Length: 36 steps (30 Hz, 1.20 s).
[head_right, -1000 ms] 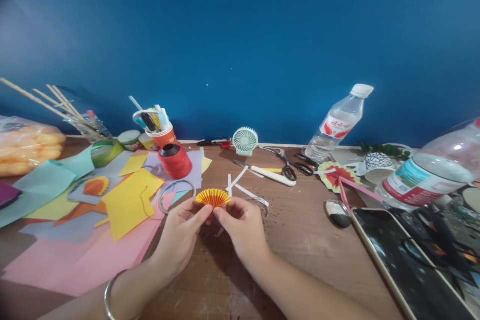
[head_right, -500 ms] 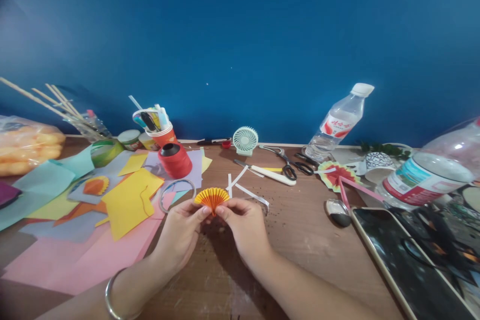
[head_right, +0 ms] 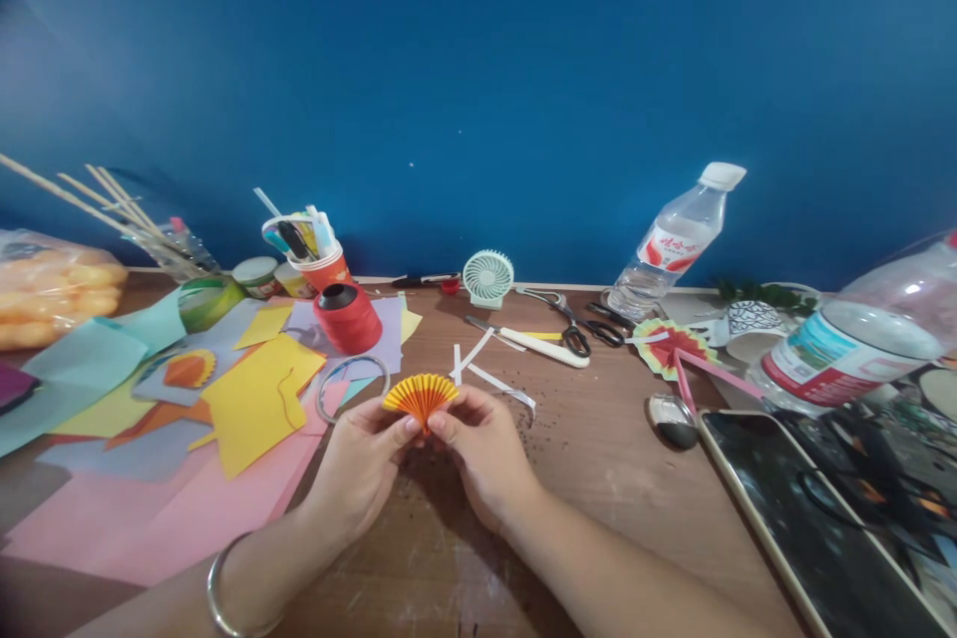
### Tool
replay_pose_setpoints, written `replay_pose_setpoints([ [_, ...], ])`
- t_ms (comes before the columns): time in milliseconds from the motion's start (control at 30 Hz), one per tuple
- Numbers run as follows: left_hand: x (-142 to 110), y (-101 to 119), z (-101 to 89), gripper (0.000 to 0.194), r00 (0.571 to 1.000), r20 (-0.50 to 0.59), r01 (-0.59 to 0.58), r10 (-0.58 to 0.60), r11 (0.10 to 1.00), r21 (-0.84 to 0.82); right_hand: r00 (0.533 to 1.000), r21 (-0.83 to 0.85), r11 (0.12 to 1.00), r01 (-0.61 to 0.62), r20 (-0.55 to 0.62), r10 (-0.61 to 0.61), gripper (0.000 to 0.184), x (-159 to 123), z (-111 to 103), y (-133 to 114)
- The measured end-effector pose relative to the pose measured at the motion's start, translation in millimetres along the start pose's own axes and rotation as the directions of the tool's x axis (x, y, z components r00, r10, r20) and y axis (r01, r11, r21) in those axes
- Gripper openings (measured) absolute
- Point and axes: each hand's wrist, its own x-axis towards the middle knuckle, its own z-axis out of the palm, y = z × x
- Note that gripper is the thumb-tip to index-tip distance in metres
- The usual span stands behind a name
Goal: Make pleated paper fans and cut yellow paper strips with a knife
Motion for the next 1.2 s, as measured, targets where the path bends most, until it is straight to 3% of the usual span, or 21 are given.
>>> replay_pose_setpoints([
  [367, -3.3, -4.7, 2.9, 0.016, 1.0, 0.007, 0.003, -0.003, 0.998, -0.057, 1.0, 0.066, 0.998, 0.002, 0.019, -0.004, 0.024, -3.5, 2.6, 4.0],
  [600, -5.4, 0.1, 4.4, 0.018, 1.0, 0.012, -0.02, 0.02, 1.0, -0.015, 0.999, -0.079, 0.996, 0.035, 0.029, -0.033, 0.023, -3.7, -0.1, -0.5],
  [933, -3.3, 2.2, 0.2, 0.008, 0.997, 0.064, 0.044, -0.05, 0.994, 0.095, 0.99, -0.183, 0.973, 0.143, 0.009, -0.144, 0.016, 1.6, -5.5, 0.8],
  [1100, -1.8, 4.2, 1.3, 0.012, 0.986, 0.084, 0.139, -0.142, 0.99, 0.039, 0.991, -0.084, 0.996, -0.015, 0.129, 0.026, 0.021, 3.6, -6.6, -4.7],
  [1200, -2.3, 8.4, 1.6, 0.018, 0.959, 0.133, 0.259, -0.252, 0.965, -0.039, 0.946, -0.115, 0.986, -0.124, 0.285, 0.152, 0.029, 4.9, -9.8, -13.4],
])
